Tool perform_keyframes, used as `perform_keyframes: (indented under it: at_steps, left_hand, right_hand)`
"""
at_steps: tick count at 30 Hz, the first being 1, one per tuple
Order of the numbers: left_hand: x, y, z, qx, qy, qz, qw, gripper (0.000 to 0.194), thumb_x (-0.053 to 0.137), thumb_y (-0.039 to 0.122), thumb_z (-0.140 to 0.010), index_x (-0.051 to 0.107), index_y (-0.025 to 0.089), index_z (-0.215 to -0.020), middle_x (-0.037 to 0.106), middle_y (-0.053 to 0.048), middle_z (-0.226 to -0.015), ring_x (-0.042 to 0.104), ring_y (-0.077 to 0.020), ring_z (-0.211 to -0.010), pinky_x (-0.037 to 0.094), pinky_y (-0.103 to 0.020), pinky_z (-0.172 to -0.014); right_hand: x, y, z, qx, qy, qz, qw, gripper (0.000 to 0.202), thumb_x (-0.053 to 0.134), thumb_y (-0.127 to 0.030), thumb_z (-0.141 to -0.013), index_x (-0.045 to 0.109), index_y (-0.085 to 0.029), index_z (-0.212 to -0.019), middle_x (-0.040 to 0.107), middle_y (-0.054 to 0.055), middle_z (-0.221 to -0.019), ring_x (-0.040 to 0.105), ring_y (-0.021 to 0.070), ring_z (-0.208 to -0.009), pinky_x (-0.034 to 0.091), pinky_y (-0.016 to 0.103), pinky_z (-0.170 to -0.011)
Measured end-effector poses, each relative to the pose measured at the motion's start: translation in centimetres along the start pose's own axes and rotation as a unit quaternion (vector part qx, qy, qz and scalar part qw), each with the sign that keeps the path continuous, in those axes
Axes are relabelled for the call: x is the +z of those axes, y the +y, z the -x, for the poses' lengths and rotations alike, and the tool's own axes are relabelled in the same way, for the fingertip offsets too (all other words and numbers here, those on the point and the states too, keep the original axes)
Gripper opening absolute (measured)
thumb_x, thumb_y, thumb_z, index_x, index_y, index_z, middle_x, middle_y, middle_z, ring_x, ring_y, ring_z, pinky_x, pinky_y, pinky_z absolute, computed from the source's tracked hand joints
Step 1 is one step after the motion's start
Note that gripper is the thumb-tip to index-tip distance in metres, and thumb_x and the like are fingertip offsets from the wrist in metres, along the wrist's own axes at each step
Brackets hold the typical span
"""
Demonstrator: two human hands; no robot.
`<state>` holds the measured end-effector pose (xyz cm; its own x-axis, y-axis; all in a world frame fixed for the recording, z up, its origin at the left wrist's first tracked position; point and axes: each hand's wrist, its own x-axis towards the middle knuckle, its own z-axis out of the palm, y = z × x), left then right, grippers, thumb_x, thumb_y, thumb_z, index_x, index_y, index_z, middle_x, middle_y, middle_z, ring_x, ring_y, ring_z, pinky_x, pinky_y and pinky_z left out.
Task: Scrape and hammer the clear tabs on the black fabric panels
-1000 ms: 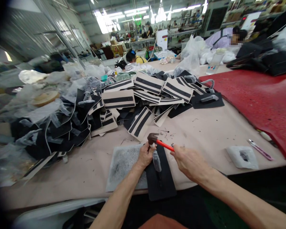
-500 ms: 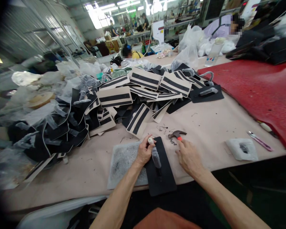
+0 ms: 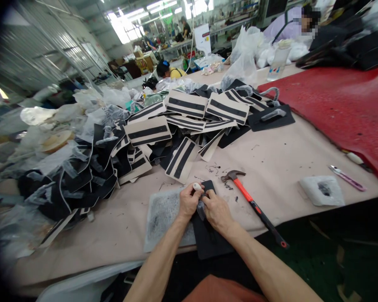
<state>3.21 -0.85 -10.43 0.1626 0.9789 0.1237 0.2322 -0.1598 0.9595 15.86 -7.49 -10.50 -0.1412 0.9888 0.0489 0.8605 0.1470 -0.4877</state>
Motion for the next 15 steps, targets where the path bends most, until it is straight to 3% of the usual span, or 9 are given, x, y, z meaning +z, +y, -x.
perform_keyframes:
  at_steps: [4,8,10,12,14,15]
  left_hand:
    - [1.4,0.5,0.7,0.024,0.121,-0.053,0.991,0.013,0.075,0.031,-0.076,0.068,0.02,-0.076,0.066,-0.001,-0.069,0.06,-0.0165,-0.063,0.05,-0.026,-0.062]
    - [1.3,1.4,1.4,0.072,0.142,-0.094,0.983,0.018,0.077,0.032,-0.074,0.064,0.02,-0.072,0.06,0.0,-0.065,0.054,-0.0154,-0.06,0.047,-0.027,-0.061]
    - [0.7,2.0,1.6,0.078,0.114,-0.073,0.988,0.016,0.074,0.031,-0.076,0.063,0.02,-0.072,0.06,0.0,-0.066,0.053,-0.015,-0.061,0.047,-0.027,-0.06]
    - [-0.3,3.1,1.3,0.092,0.023,-0.031,0.995,0.02,0.075,0.034,-0.076,0.062,0.019,-0.07,0.06,-0.001,-0.065,0.054,-0.0147,-0.061,0.047,-0.026,-0.061]
    - [-1.8,4.9,0.3,0.088,-0.042,0.073,0.993,0.028,0.073,0.042,-0.078,0.061,0.017,-0.07,0.059,-0.001,-0.064,0.055,-0.0144,-0.06,0.048,-0.026,-0.061]
    - [-2.6,5.9,-0.4,0.079,-0.035,0.146,0.985,0.032,0.07,0.047,-0.081,0.061,0.017,-0.073,0.059,-0.001,-0.064,0.056,-0.0144,-0.06,0.048,-0.026,-0.061]
  right_hand:
    - [0.3,-0.1,0.4,0.004,0.019,-0.018,1.0,0.032,0.039,-0.008,-0.092,0.065,-0.018,-0.108,0.058,0.01,-0.116,0.06,0.0185,-0.095,0.047,0.028,-0.082]
    - [0.9,0.1,0.7,-0.006,0.037,-0.031,0.999,0.033,0.036,-0.008,-0.091,0.065,-0.017,-0.107,0.059,0.012,-0.112,0.061,0.021,-0.097,0.049,0.03,-0.081]
    - [1.4,0.2,0.8,-0.005,0.057,-0.031,0.998,0.033,0.036,-0.01,-0.091,0.064,-0.016,-0.106,0.06,0.011,-0.105,0.061,0.021,-0.09,0.049,0.03,-0.077]
    - [1.7,0.2,0.8,-0.005,0.078,-0.036,0.996,0.032,0.035,-0.011,-0.091,0.064,-0.016,-0.103,0.061,0.01,-0.098,0.061,0.0202,-0.085,0.049,0.029,-0.073]
    - [1.9,0.0,0.9,-0.006,0.079,-0.054,0.995,0.031,0.035,-0.012,-0.09,0.064,-0.018,-0.098,0.061,0.009,-0.099,0.062,0.0185,-0.084,0.048,0.028,-0.072]
    - [1.9,-0.1,0.9,-0.006,0.073,-0.066,0.995,0.031,0.035,-0.012,-0.09,0.064,-0.019,-0.097,0.062,0.008,-0.102,0.062,0.0175,-0.084,0.048,0.027,-0.072]
